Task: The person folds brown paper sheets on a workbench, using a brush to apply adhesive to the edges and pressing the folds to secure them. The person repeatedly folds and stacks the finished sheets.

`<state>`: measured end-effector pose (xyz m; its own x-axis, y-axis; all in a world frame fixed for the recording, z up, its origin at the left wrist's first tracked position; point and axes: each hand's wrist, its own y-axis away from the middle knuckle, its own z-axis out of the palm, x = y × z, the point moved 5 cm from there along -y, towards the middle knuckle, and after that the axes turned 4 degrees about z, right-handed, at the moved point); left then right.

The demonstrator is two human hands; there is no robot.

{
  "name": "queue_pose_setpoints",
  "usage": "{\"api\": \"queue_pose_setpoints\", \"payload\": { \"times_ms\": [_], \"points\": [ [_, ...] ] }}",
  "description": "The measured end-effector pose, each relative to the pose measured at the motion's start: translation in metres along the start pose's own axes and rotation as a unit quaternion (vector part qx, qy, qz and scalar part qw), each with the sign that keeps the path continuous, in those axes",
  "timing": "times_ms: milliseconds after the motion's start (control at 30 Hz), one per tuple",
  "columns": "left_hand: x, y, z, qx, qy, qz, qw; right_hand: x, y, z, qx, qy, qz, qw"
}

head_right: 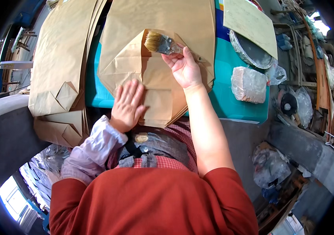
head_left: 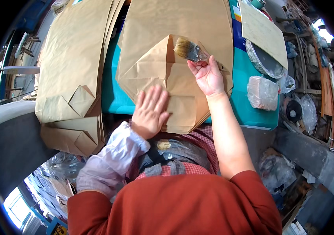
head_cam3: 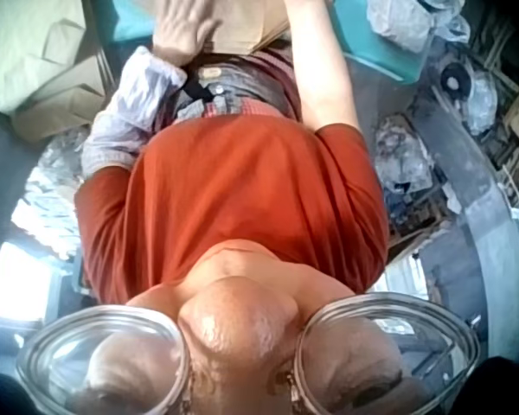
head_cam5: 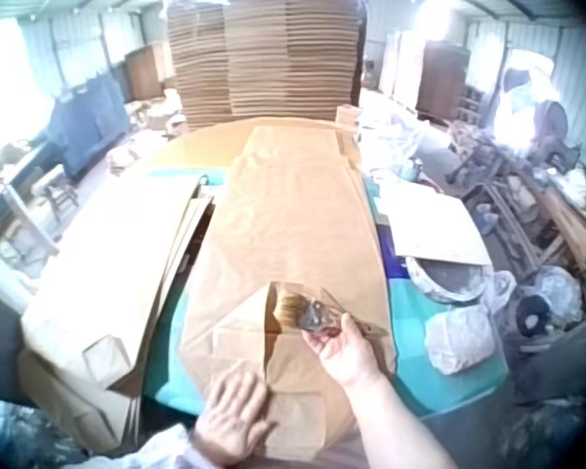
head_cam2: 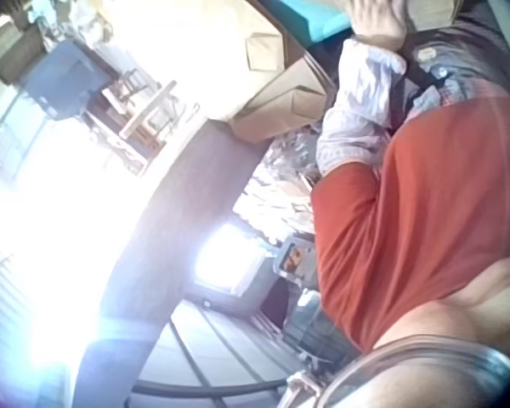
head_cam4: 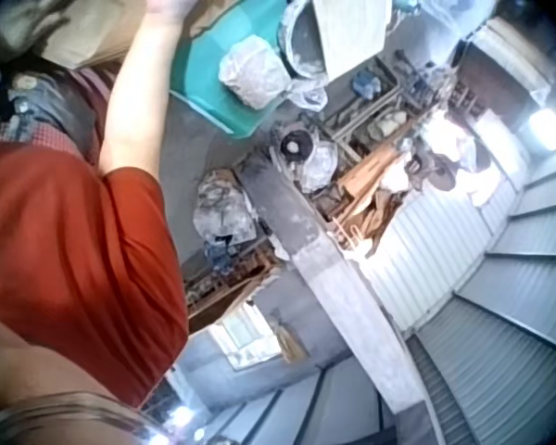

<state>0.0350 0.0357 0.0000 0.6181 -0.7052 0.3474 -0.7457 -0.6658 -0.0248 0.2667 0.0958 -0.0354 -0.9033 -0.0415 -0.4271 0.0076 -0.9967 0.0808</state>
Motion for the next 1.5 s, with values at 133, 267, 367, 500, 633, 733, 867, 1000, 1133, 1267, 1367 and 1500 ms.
{"api": "queue_pose_setpoints", "payload": {
  "times_ms": [133,267,367,500,633,733,867,1000,1133,1267,1367,1500],
  "points": [
    [-0.031,-0.02,-0.05,0.112,0.097,0.109,0.983,0.006,0.004,-0.002,-0.012,-0.002,0.007,1.0],
    [-0.058,-0.056,-0.04,0.128,-0.06,0.007,0.99,-0.004,-0.003,0.003,0.0,0.008,0.026,1.0],
    [-0.017,-0.021,-0.017,0.088,-0.079,-0.006,0.993,-0.003,0.002,-0.003,0.001,0.003,0.034,0.999],
    [0.029,0.015,-0.005,0.004,0.072,0.124,0.99,-0.001,0.001,-0.01,0.005,-0.039,0.032,0.999],
    [-0.034,-0.053,-0.059,0.135,0.009,0.054,0.989,-0.004,0.004,-0.004,-0.012,-0.029,0.025,0.999],
    [-0.055,-0.07,-0.03,0.055,-0.101,0.084,0.99,0.007,0.013,-0.004,-0.019,0.062,0.052,0.997],
    [-0.051,-0.066,-0.026,0.017,-0.126,0.072,0.989,0.012,0.112,0.031,0.076,0.232,0.108,0.964],
    [-0.049,-0.066,-0.024,0.012,-0.129,0.064,0.989,-0.055,0.144,0.108,-0.033,0.705,-0.112,0.699],
    [-0.048,-0.068,-0.026,0.014,-0.136,0.065,0.989,-0.029,0.145,0.117,-0.201,0.855,-0.118,0.463],
    [-0.046,-0.07,-0.025,0.027,-0.149,0.069,0.986,-0.007,0.167,0.112,-0.207,0.849,-0.125,0.47],
    [-0.049,-0.069,-0.024,0.026,-0.156,0.07,0.985,0.009,0.175,0.113,-0.225,0.826,-0.13,0.499],
    [-0.051,-0.07,-0.029,0.038,-0.118,0.096,0.988,0.012,0.167,0.118,-0.227,0.754,-0.122,0.605]
  ]
}}
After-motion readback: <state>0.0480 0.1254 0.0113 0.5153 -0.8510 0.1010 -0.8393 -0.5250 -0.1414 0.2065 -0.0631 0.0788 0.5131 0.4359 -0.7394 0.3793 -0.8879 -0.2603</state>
